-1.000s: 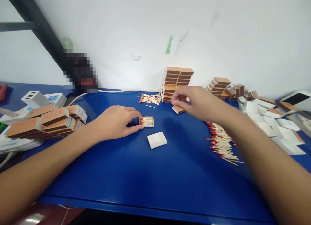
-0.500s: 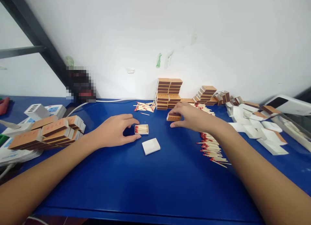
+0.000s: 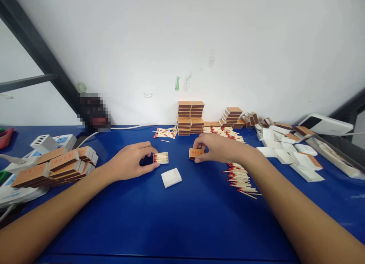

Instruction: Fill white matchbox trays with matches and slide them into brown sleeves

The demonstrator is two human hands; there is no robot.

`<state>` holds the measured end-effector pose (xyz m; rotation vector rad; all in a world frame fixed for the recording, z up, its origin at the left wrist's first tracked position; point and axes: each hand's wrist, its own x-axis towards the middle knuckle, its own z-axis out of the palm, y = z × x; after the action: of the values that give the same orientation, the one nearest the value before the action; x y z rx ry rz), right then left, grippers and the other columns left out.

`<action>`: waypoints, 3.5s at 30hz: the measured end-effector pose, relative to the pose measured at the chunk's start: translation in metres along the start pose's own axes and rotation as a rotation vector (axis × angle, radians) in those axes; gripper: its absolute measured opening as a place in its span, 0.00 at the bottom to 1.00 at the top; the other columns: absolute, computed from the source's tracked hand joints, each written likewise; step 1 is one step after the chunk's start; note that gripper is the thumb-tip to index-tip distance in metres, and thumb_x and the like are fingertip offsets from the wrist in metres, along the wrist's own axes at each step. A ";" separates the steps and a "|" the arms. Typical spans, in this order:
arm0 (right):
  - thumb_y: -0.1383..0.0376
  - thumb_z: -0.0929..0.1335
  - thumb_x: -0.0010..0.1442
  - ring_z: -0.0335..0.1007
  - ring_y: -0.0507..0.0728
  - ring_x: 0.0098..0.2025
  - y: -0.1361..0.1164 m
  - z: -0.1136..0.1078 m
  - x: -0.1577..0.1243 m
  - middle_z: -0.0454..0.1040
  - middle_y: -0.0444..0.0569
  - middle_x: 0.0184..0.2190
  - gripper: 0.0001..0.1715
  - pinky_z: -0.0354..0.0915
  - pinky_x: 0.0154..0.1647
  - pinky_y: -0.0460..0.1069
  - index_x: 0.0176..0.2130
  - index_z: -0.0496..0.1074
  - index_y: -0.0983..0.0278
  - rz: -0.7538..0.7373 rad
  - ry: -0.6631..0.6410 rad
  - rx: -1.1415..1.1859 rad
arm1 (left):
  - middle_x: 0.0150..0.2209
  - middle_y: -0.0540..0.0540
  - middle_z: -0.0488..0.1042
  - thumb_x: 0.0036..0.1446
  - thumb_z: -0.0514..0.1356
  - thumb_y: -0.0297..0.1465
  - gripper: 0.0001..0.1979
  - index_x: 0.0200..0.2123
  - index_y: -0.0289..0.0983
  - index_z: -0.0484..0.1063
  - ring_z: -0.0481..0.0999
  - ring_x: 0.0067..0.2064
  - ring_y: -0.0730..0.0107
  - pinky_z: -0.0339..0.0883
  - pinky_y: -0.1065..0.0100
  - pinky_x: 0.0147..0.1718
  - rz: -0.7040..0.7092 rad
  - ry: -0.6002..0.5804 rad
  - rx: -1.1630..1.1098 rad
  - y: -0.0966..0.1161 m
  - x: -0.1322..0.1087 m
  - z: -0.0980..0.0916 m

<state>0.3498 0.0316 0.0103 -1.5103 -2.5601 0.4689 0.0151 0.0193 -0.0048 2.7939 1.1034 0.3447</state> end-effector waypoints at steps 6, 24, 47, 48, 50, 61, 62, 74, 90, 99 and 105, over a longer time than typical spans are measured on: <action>0.54 0.74 0.61 0.78 0.63 0.44 -0.033 0.013 0.005 0.82 0.51 0.44 0.15 0.70 0.43 0.56 0.45 0.79 0.58 -0.115 0.100 0.013 | 0.41 0.46 0.78 0.69 0.60 0.42 0.15 0.49 0.39 0.78 0.78 0.38 0.66 0.67 0.66 0.35 -0.009 0.069 -0.023 0.001 -0.001 -0.001; 0.57 0.73 0.66 0.76 0.60 0.44 -0.058 0.030 0.006 0.79 0.51 0.44 0.17 0.70 0.44 0.54 0.52 0.78 0.59 -0.252 0.248 0.083 | 0.41 0.45 0.82 0.68 0.61 0.40 0.14 0.49 0.38 0.79 0.81 0.41 0.61 0.70 0.64 0.37 0.021 0.134 0.079 0.001 -0.001 0.000; 0.60 0.72 0.68 0.78 0.60 0.47 -0.057 0.036 0.009 0.79 0.53 0.48 0.16 0.73 0.46 0.54 0.54 0.77 0.61 -0.322 0.370 0.092 | 0.46 0.46 0.77 0.68 0.64 0.37 0.19 0.60 0.41 0.76 0.76 0.41 0.67 0.70 0.67 0.40 0.066 0.126 -0.249 -0.008 0.003 -0.002; 0.60 0.72 0.68 0.77 0.60 0.46 -0.056 0.036 0.009 0.79 0.53 0.47 0.16 0.72 0.45 0.54 0.54 0.77 0.61 -0.312 0.368 0.094 | 0.45 0.46 0.77 0.68 0.65 0.37 0.19 0.60 0.41 0.76 0.76 0.41 0.68 0.70 0.67 0.40 0.061 0.126 -0.277 -0.009 0.003 -0.001; 0.60 0.72 0.68 0.77 0.60 0.46 -0.056 0.036 0.009 0.79 0.53 0.47 0.15 0.72 0.45 0.54 0.53 0.77 0.60 -0.304 0.373 0.108 | 0.45 0.46 0.76 0.67 0.65 0.37 0.19 0.59 0.41 0.76 0.76 0.39 0.69 0.70 0.68 0.39 0.044 0.129 -0.343 -0.011 0.004 -0.001; 0.58 0.74 0.68 0.77 0.61 0.48 -0.052 0.035 0.012 0.80 0.51 0.49 0.18 0.72 0.47 0.54 0.55 0.78 0.58 -0.334 0.323 0.291 | 0.45 0.45 0.80 0.62 0.69 0.36 0.21 0.57 0.40 0.80 0.76 0.37 0.72 0.71 0.72 0.33 -0.046 0.110 -0.654 -0.010 0.008 -0.002; 0.58 0.74 0.67 0.77 0.61 0.48 -0.052 0.035 0.013 0.81 0.51 0.49 0.18 0.72 0.46 0.54 0.55 0.78 0.58 -0.321 0.319 0.309 | 0.43 0.46 0.80 0.61 0.70 0.36 0.21 0.57 0.39 0.80 0.76 0.36 0.72 0.70 0.72 0.33 -0.069 0.114 -0.683 -0.009 0.008 -0.002; 0.46 0.67 0.71 0.76 0.61 0.54 -0.092 0.051 0.007 0.76 0.53 0.60 0.27 0.75 0.56 0.59 0.60 0.74 0.58 -0.025 0.443 1.028 | 0.29 0.49 0.80 0.53 0.76 0.42 0.34 0.62 0.35 0.78 0.74 0.28 0.72 0.71 0.68 0.31 -0.257 0.270 -0.912 0.011 0.008 0.006; 0.53 0.67 0.72 0.75 0.55 0.40 -0.093 0.056 0.009 0.76 0.49 0.44 0.17 0.77 0.42 0.54 0.53 0.74 0.61 -0.029 0.386 1.211 | 0.30 0.47 0.80 0.59 0.72 0.43 0.35 0.67 0.37 0.73 0.77 0.29 0.72 0.75 0.69 0.29 -0.249 0.131 -1.118 0.017 0.007 0.015; 0.52 0.66 0.73 0.68 0.53 0.31 -0.095 0.055 0.008 0.70 0.44 0.33 0.18 0.64 0.24 0.47 0.54 0.71 0.61 -0.003 0.351 1.166 | 0.35 0.48 0.74 0.68 0.64 0.44 0.37 0.74 0.37 0.61 0.76 0.30 0.72 0.76 0.68 0.28 -0.197 0.084 -1.262 0.027 0.006 0.015; 0.48 0.64 0.74 0.73 0.54 0.34 -0.113 0.061 -0.001 0.74 0.46 0.35 0.23 0.69 0.29 0.48 0.58 0.66 0.60 -0.097 0.254 1.234 | 0.35 0.48 0.75 0.70 0.62 0.45 0.34 0.71 0.36 0.63 0.74 0.30 0.74 0.74 0.69 0.31 -0.154 0.041 -1.178 0.036 0.002 0.012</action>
<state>0.2402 -0.0316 -0.0103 -0.8558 -1.5086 1.3664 0.0434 -0.0056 -0.0091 1.6560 0.7222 0.7301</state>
